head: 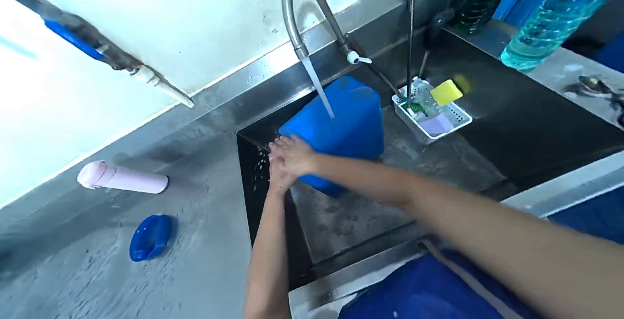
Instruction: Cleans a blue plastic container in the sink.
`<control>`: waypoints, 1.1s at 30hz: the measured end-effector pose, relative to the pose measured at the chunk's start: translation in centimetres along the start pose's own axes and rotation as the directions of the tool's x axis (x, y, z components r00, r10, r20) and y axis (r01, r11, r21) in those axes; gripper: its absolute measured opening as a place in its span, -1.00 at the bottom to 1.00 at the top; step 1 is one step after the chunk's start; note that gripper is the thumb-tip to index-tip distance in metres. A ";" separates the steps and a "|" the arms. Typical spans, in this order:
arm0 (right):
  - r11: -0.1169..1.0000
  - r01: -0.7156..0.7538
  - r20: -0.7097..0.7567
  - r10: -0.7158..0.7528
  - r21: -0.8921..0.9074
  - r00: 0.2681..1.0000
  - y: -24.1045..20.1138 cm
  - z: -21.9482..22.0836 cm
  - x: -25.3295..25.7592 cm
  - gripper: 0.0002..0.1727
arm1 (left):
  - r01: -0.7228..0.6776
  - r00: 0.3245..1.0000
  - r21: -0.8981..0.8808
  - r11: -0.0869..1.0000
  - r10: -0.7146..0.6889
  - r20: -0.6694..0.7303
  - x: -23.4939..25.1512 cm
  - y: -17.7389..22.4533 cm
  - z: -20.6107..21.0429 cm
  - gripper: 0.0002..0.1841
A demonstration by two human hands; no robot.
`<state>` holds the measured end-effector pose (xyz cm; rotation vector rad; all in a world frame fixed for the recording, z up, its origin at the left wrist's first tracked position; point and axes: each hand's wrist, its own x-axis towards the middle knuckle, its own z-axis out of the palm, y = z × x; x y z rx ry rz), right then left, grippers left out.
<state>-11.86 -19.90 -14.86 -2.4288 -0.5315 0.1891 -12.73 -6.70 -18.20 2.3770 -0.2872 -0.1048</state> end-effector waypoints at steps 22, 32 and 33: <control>0.834 -0.516 -0.310 0.551 0.195 0.775 36.0 -12.1 -14.3 -0.46 | -0.143 0.983 0.532 0.834 0.057 0.175 9.9 14.4 8.5 -0.16; 0.666 -0.681 -0.157 0.670 -0.305 0.725 49.8 -9.3 -20.8 -0.65 | -0.052 0.990 0.424 0.904 -0.010 0.142 1.0 8.0 1.5 0.29; 0.685 -0.698 -0.171 0.677 -0.209 0.716 47.9 -10.7 -20.1 -0.62 | -0.002 0.993 0.410 0.912 -0.046 0.107 -1.3 6.5 0.6 0.43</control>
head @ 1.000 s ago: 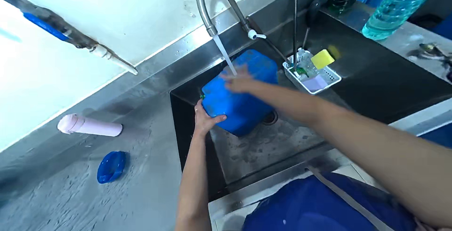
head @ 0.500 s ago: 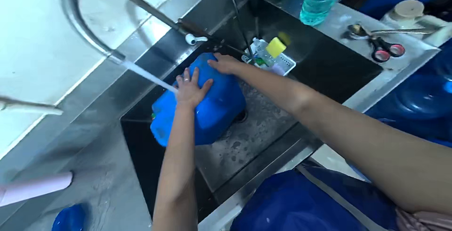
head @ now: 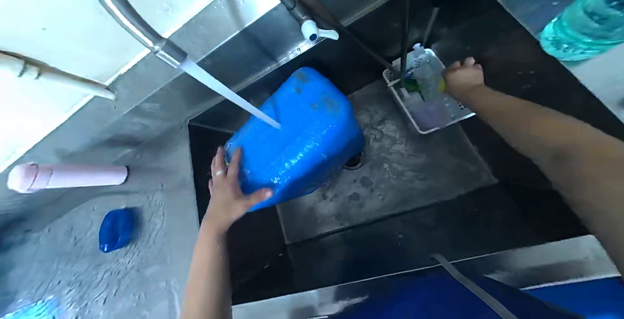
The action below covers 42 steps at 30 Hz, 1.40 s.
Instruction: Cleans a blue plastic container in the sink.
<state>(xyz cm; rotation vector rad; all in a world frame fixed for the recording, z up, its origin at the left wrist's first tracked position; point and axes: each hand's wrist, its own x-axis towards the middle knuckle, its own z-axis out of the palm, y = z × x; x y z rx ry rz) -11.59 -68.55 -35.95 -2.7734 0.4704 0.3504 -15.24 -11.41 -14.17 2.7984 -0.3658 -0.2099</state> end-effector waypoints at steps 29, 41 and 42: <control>0.780 0.572 -0.318 -0.491 0.254 0.811 -45.2 -3.1 -20.2 -0.49 | 0.121 0.992 -0.207 0.971 -0.111 0.060 3.9 -2.8 -0.2 0.07; 0.725 0.660 -0.789 -0.282 0.197 0.546 -38.7 3.5 -19.5 -0.44 | 0.119 0.993 -0.340 0.933 -0.106 0.058 4.9 -2.7 -0.4 0.18; 0.713 0.675 -0.790 -0.298 0.189 0.536 -37.4 4.0 -19.2 -0.45 | 0.114 0.993 -0.345 0.932 -0.100 0.059 5.0 -2.8 -0.3 0.21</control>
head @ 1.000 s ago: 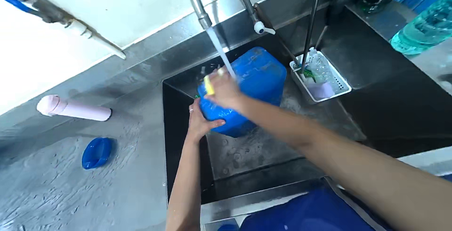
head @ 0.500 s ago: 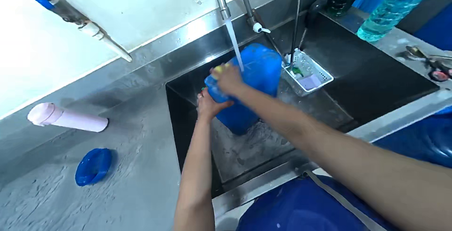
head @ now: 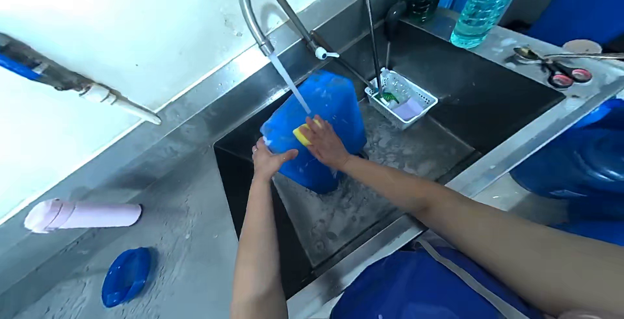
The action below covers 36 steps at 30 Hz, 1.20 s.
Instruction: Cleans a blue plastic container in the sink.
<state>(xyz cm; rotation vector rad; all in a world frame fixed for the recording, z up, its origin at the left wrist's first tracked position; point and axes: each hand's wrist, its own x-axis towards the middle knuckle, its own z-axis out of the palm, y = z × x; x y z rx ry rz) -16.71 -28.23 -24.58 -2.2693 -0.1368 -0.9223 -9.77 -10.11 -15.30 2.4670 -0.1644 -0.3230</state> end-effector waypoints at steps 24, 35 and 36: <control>0.740 -0.626 0.610 0.621 -0.247 0.493 8.6 -7.8 15.3 -0.05 | 0.205 0.977 0.423 0.883 -0.162 -0.136 1.4 8.4 2.9 -0.11; 0.820 -0.455 0.545 0.571 -0.346 0.614 7.8 -7.9 15.0 -0.15 | 0.122 0.983 0.257 0.959 -0.080 -0.168 -1.7 3.9 1.8 -0.29; 0.846 -0.404 0.537 0.533 -0.348 0.654 5.5 -6.6 14.9 -0.16 | 0.189 0.962 0.134 0.973 -0.155 -0.225 -2.2 2.2 1.1 -0.32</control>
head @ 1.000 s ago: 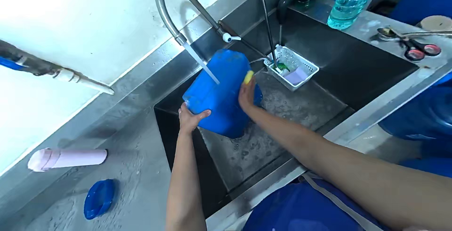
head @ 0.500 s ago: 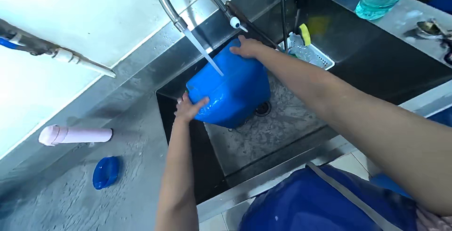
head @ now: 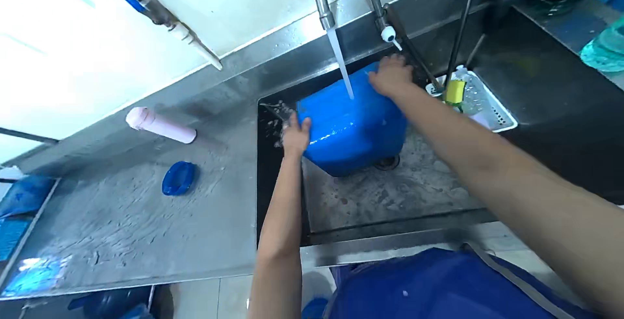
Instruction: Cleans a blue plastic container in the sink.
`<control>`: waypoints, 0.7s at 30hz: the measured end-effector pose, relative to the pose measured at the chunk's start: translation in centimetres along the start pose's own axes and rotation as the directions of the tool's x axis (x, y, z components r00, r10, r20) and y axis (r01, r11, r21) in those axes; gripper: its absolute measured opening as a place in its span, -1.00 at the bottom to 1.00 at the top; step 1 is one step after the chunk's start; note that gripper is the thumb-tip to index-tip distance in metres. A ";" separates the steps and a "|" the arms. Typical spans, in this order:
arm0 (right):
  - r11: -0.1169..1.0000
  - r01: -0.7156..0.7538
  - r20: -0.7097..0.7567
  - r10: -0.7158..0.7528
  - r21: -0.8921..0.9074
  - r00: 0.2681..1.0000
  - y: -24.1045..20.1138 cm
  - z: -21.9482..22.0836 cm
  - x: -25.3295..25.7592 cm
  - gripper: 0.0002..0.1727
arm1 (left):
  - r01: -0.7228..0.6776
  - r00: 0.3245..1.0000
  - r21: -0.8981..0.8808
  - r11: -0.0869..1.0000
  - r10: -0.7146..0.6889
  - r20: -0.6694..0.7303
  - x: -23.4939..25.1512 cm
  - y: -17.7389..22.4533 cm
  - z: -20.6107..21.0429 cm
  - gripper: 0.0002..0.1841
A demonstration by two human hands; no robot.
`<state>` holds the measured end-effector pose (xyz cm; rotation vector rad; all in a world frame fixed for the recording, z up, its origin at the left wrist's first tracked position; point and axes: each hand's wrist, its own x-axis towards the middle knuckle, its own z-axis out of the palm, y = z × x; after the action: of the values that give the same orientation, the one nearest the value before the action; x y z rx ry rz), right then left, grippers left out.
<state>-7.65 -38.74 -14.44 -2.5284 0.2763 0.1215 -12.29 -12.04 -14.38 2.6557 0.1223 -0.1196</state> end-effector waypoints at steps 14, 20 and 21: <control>0.977 0.102 0.223 -0.059 -0.189 0.973 1.3 -1.2 -1.2 0.08 | 0.193 0.968 0.169 0.967 -0.216 0.131 -0.1 2.7 -1.2 -0.35; 0.993 0.115 0.615 -0.104 0.022 0.781 5.7 0.7 -17.5 -0.03 | -0.313 0.949 0.324 0.893 0.280 0.144 2.2 9.0 4.6 -0.27; 0.983 0.149 0.679 -0.184 0.111 0.711 6.4 1.1 -18.7 -0.09 | -0.520 0.854 0.317 0.793 0.496 0.157 2.6 9.2 6.1 -0.38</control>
<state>-27.29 -40.12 -16.09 -2.2513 -0.2525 0.9487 -9.06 -22.85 -15.86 2.9237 -0.7035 -0.0519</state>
